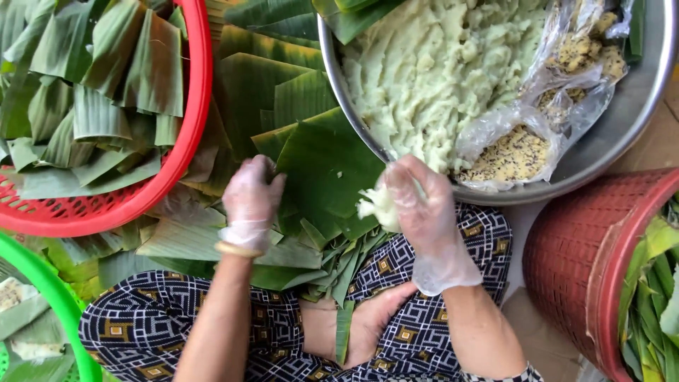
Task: A person wearing gloves is sitting on the floor, efficiently portioning a green dough and wrapping each piece in a banana leaf.
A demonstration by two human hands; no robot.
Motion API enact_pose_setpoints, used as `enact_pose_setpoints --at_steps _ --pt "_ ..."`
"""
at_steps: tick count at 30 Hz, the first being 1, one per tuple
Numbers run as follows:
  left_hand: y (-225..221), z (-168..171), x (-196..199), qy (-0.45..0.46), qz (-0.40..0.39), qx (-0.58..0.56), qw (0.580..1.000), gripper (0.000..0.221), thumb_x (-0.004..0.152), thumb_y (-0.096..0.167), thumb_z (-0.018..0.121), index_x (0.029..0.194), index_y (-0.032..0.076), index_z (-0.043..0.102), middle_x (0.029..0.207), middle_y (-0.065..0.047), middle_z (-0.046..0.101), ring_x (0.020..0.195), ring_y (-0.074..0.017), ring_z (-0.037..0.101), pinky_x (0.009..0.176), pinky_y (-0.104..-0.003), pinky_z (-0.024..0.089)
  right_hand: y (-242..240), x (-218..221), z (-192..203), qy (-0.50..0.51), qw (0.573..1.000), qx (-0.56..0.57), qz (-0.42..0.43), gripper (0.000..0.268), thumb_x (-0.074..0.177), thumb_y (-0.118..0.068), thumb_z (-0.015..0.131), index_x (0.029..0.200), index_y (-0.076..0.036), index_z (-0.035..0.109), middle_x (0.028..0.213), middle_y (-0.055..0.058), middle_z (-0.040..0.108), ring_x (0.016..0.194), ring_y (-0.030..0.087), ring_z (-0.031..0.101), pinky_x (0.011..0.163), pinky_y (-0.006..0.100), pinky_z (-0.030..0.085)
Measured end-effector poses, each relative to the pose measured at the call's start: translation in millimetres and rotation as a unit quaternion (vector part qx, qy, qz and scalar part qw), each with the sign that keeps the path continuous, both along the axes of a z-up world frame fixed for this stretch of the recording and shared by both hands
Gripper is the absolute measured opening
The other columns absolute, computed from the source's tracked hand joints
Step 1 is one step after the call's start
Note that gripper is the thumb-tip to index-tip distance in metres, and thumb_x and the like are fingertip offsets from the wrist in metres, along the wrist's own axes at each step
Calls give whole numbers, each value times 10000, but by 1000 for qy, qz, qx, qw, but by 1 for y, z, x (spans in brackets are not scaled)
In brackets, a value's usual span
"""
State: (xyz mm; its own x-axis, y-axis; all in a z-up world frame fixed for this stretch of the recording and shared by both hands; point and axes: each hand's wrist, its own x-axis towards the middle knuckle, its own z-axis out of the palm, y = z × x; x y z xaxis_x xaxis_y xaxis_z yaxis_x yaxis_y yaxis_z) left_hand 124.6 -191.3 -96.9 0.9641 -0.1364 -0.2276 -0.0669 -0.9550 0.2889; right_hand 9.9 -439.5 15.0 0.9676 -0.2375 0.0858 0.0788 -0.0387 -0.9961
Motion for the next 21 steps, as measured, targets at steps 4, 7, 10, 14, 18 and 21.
enact_pose_setpoints --at_steps 4,7,10,14,18,21 --pt "37 24 32 73 -42 -32 996 277 796 421 808 1022 336 672 944 37 751 956 -269 735 798 -479 584 30 27 -39 172 978 113 24 372 991 -390 535 1130 -62 640 1009 145 579 950 269 643 928 518 572" --pt "32 12 48 -13 -61 -4 998 394 802 374 803 1164 347 648 946 8 741 926 -265 740 774 -464 597 57 49 -115 120 987 55 95 386 941 -132 629 1315 -37 618 1227 214 599 1161 373 606 1024 539 518" --pt "13 30 25 -128 -58 -16 990 542 824 213 800 1314 281 578 980 -53 658 826 -316 729 681 -478 610 70 53 -135 100 974 -193 68 419 889 -8 673 1305 -59 667 1161 243 646 1139 449 626 1008 546 524" --pt "-11 8 -30 -158 -44 -124 979 447 798 187 783 1216 224 627 1027 -47 559 788 -309 705 579 -442 606 64 49 -173 151 968 -202 -6 345 824 -27 715 1158 -108 752 953 161 681 952 351 699 826 435 614" --pt "-23 18 -37 -108 -25 -205 972 636 819 166 807 1392 249 545 1259 -71 500 782 -383 727 617 -486 644 79 52 -139 103 972 -210 27 518 796 24 682 1293 -121 698 1132 166 674 1125 374 664 935 449 592" --pt "-9 29 -34 -150 19 -150 977 579 898 157 739 1426 312 556 1339 -54 482 826 -330 732 622 -465 628 81 48 -146 111 970 -210 53 419 791 -9 741 1183 -159 754 1049 84 705 1044 309 708 893 407 610"
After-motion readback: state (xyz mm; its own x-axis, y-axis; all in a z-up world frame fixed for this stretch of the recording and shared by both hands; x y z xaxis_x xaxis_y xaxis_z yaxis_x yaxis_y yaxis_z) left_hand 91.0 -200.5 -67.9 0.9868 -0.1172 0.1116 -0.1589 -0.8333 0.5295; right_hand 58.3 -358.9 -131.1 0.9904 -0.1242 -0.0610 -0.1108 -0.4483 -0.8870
